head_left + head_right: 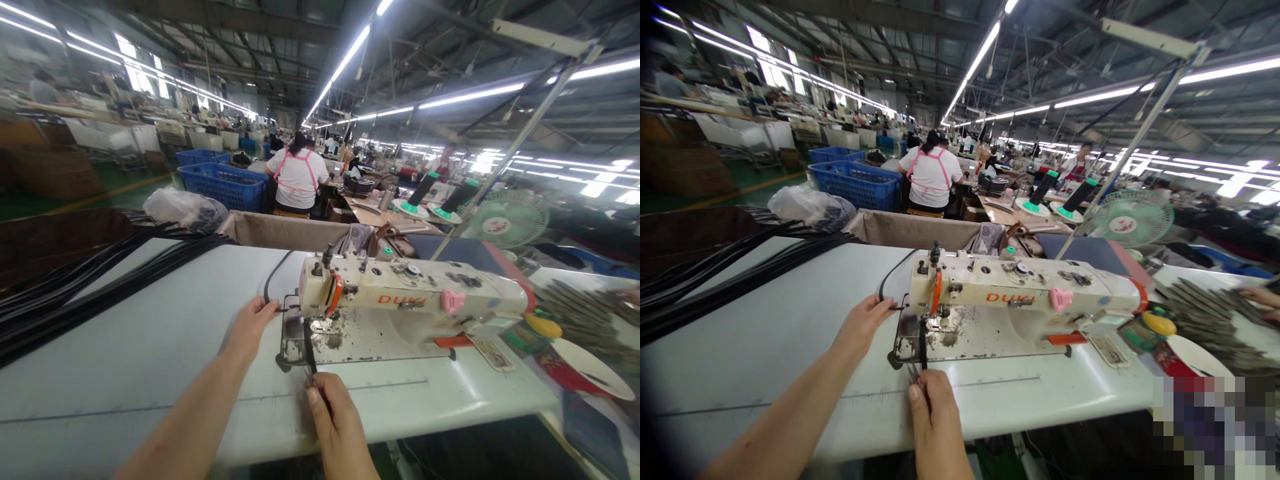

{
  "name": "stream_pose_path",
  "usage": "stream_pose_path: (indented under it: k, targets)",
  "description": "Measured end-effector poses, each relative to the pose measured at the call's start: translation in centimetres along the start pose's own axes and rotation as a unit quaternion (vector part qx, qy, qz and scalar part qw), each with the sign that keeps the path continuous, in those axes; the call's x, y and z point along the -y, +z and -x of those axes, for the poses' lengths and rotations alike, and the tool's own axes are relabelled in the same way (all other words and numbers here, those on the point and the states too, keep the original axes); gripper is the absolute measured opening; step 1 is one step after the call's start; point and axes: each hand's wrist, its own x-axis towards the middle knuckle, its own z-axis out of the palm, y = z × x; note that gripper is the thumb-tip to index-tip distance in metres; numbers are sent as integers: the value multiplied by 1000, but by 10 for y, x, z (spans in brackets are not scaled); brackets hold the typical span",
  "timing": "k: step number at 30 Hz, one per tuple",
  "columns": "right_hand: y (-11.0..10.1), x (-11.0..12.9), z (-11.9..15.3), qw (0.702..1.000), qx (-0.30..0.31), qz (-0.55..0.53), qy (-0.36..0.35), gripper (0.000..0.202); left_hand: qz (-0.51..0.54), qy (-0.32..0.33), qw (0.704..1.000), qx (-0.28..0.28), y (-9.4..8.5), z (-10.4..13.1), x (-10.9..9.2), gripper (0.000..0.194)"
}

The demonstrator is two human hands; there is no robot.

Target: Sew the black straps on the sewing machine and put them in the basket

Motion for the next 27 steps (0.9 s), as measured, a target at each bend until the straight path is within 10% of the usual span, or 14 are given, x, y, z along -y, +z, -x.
stream_pose_path:
  k: [11,27]
  targets:
    - [45,8,-49,947,122,-236,178,72,25,-13,999,-30,-49,66,-6,48]
    - [61,19,-77,970,157,-159,98,46,-45,20,999,-14,-89,110,-5,41]
